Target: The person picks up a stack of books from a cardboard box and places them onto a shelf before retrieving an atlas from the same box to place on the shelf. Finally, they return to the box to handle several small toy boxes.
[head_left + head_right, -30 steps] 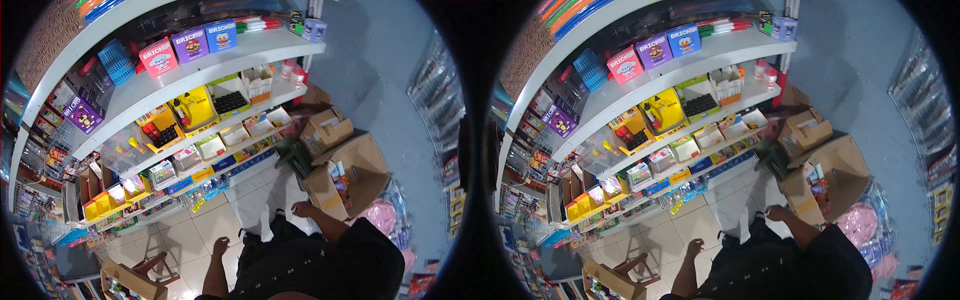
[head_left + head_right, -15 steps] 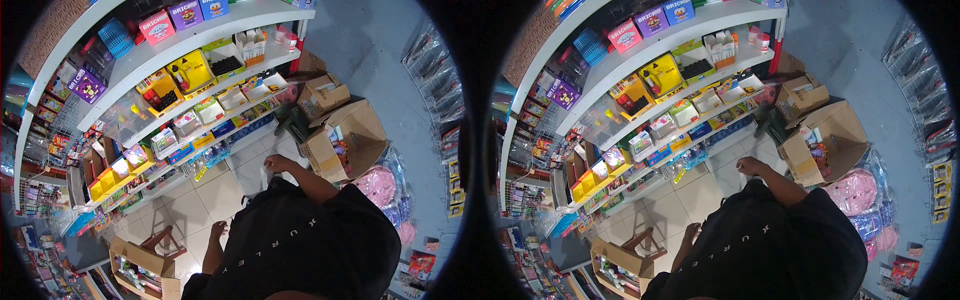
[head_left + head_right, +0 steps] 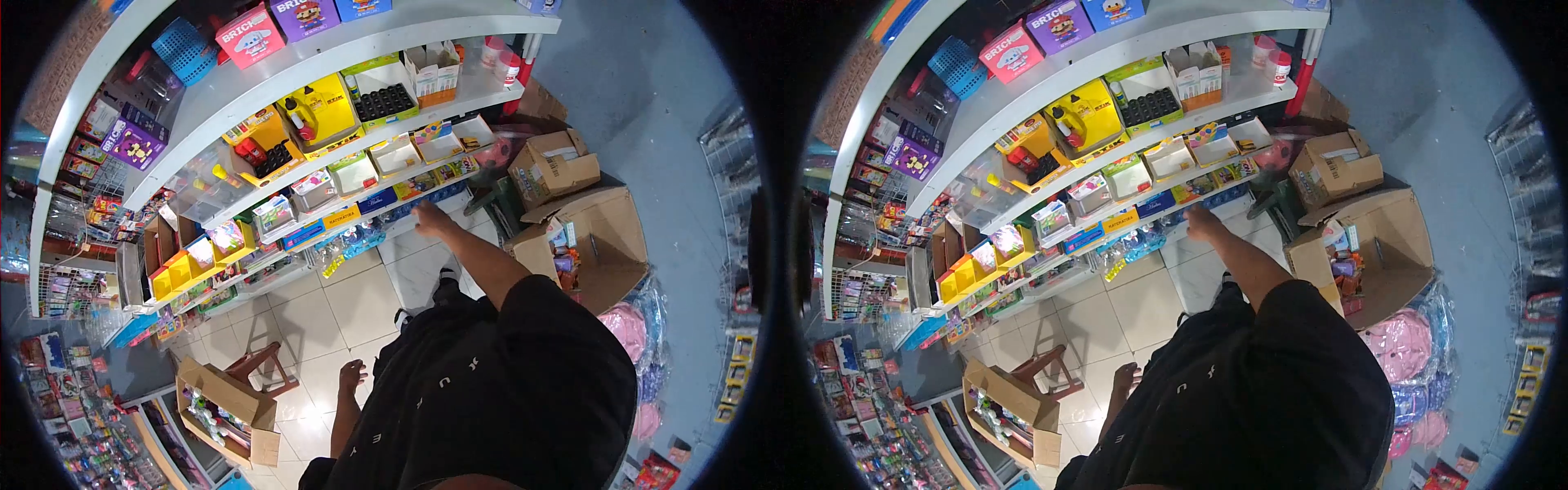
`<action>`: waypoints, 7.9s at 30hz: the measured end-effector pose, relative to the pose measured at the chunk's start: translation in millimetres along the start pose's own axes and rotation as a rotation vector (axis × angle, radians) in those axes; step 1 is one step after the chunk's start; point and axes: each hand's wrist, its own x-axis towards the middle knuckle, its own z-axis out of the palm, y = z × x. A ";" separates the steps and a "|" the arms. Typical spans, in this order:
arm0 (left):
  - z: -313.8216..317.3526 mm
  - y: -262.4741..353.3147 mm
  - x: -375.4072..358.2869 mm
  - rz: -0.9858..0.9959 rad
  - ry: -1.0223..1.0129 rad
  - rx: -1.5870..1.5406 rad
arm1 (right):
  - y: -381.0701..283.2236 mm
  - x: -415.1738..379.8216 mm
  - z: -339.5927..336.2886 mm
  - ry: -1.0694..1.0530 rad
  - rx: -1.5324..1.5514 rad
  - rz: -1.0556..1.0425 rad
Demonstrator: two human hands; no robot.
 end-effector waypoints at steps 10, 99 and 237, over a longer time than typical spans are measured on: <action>73.0 31.5 -40.2 -0.056 0.114 -0.134 | 8.5 116.1 -46.9 0.134 -0.422 -0.079; 269.1 311.6 -9.7 0.534 -0.492 0.591 | 186.1 -419.8 -61.0 0.686 0.479 0.553; 514.7 291.0 -128.2 1.518 -0.499 1.432 | 337.9 -386.3 95.1 0.257 0.498 1.088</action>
